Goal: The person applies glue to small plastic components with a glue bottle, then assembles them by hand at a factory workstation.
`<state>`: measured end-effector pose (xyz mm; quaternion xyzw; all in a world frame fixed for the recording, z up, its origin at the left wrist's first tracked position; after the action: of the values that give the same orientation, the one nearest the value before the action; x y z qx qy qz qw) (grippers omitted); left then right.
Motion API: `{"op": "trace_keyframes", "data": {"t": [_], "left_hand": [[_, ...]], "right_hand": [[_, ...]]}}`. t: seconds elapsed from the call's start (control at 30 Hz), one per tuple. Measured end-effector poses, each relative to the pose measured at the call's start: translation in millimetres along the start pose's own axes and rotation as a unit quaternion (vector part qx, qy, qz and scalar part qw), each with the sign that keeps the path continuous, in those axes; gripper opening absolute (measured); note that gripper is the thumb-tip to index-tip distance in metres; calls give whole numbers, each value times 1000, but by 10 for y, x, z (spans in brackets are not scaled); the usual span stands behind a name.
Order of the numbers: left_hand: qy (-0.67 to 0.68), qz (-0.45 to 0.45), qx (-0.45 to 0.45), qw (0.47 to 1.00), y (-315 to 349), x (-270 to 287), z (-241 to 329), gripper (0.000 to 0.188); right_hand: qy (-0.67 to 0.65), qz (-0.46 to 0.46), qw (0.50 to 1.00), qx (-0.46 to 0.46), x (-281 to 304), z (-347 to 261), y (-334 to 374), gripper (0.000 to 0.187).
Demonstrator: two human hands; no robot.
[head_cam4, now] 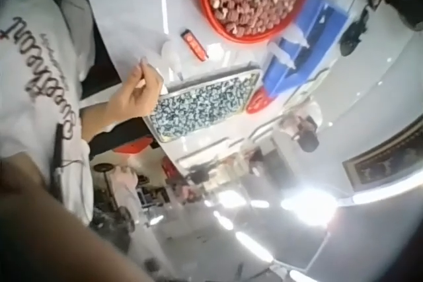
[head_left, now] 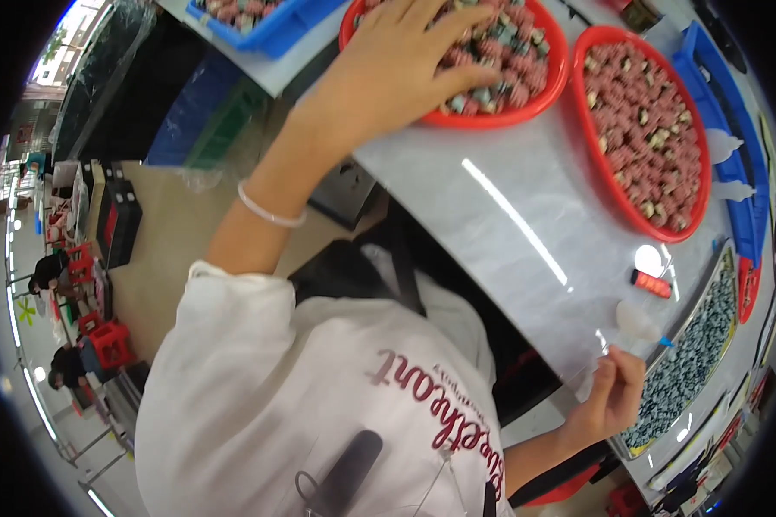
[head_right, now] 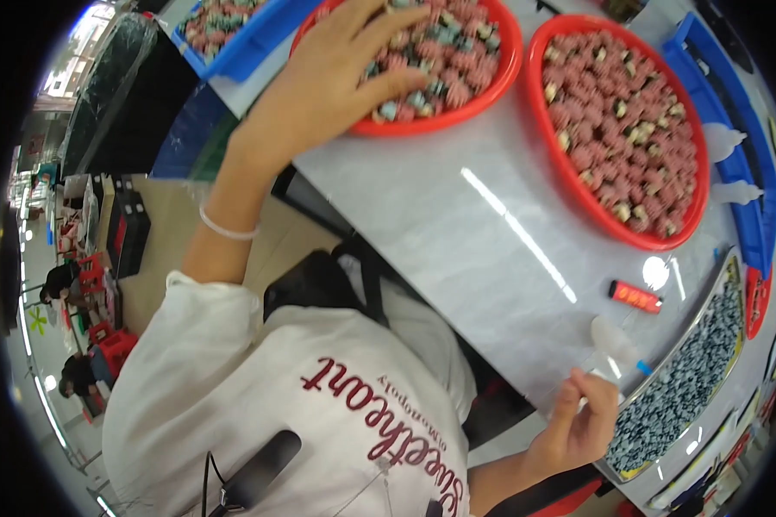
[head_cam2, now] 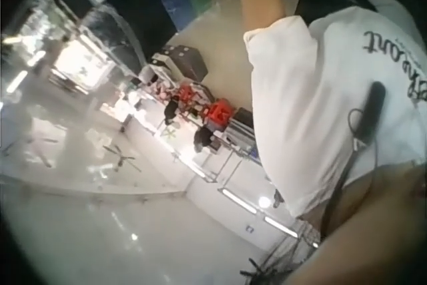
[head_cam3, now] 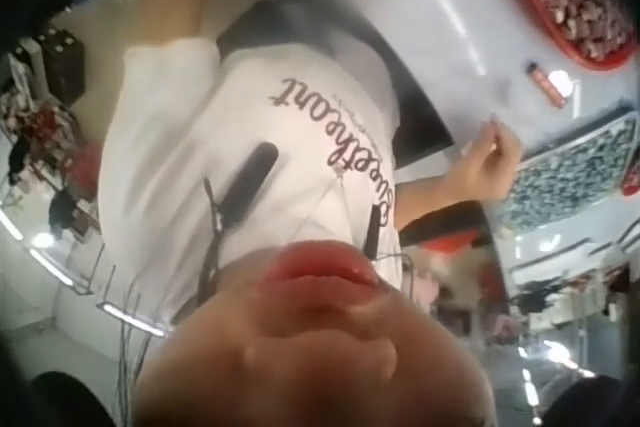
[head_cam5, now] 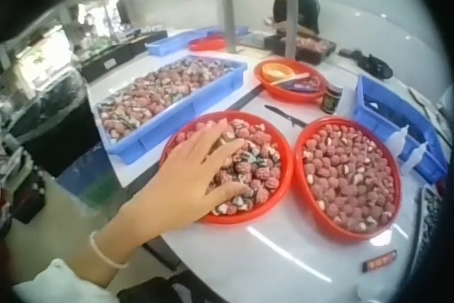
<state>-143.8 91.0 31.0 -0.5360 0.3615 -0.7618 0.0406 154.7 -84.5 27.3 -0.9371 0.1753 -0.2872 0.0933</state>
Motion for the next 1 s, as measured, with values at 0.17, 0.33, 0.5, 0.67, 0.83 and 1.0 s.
{"op": "trace_keyframes", "data": {"t": [0.17,0.33,0.5,0.67,0.83,1.0], "left_hand": [[-72,-29,64,995,-72,-71,-124,46],[-40,-36,73,996,-104,-22,-69,43],[-54,-44,103,992,-65,4,-6,41],[-43,-64,120,990,-65,19,53,39],[-52,-98,63,992,-84,23,8,42],[-16,-242,41,969,-371,269,-66,35]], "right_hand": [[15,-44,998,35,-69,-58,-113,7],[12,-45,999,10,-47,-79,-59,7],[-9,-53,999,11,-110,-149,-53,9],[-21,-56,998,12,-134,-213,-21,7],[-25,-52,998,4,-123,-212,-23,5],[-32,-47,998,6,-56,-220,-39,6]]}}
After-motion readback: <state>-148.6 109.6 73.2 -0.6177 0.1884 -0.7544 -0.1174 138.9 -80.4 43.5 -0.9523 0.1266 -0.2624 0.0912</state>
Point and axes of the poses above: each hand's wrist, its own y-axis away from the middle knuckle, its own x-axis out of the back of the hand, z = x × y, the point moved 1 cm from there along -y, towards the middle knuckle, and after that the axes turned 1 degree about -x, right-handed, at the moved point
